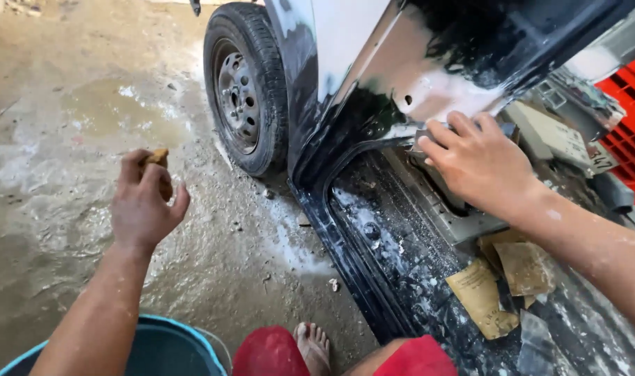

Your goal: The person sands the lower edge and inner frame of a white car door using a sanding block and a sponge. They repeatedly dip the sponge into a bucket of water to wet the surface while smoothing the area around the wheel arch and door hinge.

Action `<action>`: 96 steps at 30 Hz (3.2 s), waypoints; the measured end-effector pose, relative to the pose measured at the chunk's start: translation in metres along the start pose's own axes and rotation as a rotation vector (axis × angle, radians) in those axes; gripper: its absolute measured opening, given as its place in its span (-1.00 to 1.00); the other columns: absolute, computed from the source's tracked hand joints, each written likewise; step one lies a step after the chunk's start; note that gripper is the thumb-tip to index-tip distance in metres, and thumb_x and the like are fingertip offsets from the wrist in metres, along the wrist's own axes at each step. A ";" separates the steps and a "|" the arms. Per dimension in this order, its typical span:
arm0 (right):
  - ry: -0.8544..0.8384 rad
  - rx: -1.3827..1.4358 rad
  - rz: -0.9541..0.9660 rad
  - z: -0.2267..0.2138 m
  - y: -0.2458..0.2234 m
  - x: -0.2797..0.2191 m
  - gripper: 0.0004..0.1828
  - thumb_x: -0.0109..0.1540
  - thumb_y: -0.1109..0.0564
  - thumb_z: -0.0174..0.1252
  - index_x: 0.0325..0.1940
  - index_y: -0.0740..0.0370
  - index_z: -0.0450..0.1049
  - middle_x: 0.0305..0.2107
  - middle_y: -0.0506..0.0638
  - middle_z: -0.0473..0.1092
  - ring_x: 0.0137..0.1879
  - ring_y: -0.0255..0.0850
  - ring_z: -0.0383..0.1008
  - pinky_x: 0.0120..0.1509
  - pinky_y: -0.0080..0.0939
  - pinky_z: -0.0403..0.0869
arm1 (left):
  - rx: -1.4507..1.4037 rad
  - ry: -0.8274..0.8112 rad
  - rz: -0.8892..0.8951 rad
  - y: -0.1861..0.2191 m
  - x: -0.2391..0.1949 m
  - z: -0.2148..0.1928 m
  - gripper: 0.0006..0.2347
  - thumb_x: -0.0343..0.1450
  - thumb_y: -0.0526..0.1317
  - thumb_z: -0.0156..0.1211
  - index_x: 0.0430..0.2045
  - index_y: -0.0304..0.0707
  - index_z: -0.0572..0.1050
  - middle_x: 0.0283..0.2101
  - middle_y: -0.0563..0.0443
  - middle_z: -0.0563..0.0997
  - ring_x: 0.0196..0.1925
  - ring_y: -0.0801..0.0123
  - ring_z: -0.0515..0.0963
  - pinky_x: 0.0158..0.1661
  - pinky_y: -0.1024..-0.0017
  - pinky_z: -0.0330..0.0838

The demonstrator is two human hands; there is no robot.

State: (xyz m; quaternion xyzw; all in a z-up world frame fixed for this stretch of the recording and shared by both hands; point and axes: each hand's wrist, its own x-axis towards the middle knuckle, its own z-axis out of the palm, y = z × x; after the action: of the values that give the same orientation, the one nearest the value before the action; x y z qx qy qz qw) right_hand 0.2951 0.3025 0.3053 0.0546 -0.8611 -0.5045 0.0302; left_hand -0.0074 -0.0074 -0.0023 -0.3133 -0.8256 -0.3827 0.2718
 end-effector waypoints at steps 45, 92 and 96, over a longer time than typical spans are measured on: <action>0.080 0.039 -0.025 0.012 -0.005 0.025 -0.80 0.14 0.01 0.17 -0.22 0.10 0.52 -0.27 0.05 0.43 -0.04 0.00 0.40 -0.11 -0.03 0.36 | -0.003 0.078 0.068 -0.009 -0.003 0.008 -0.76 0.24 -0.16 0.41 -0.52 -0.16 0.39 0.12 0.03 0.42 -0.03 0.00 0.64 -0.12 0.27 0.54; -0.242 0.158 0.015 -0.007 -0.016 0.041 -0.61 0.17 0.25 0.12 0.08 0.05 0.45 0.15 0.03 0.40 0.24 -0.11 0.37 0.28 -0.04 0.38 | -0.036 -0.226 0.016 0.008 0.007 -0.019 -0.77 0.35 -0.12 0.29 -0.52 -0.25 0.39 0.19 -0.07 0.28 -0.01 0.09 0.55 -0.41 0.10 0.57; -0.184 0.042 -0.060 -0.017 0.015 0.014 -0.73 0.27 -0.04 0.05 0.03 -0.02 0.46 0.08 -0.09 0.47 0.16 -0.10 0.48 0.07 -0.09 0.51 | -0.025 -0.151 0.050 0.004 0.007 -0.015 -0.77 0.36 -0.12 0.31 -0.55 -0.21 0.39 0.15 -0.08 0.34 -0.09 0.14 0.58 -0.36 0.17 0.55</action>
State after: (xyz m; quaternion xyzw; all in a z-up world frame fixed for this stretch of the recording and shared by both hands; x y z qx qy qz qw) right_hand 0.2822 0.2934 0.3266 0.0346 -0.8687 -0.4897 -0.0655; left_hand -0.0056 -0.0157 0.0126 -0.3653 -0.8306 -0.3615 0.2145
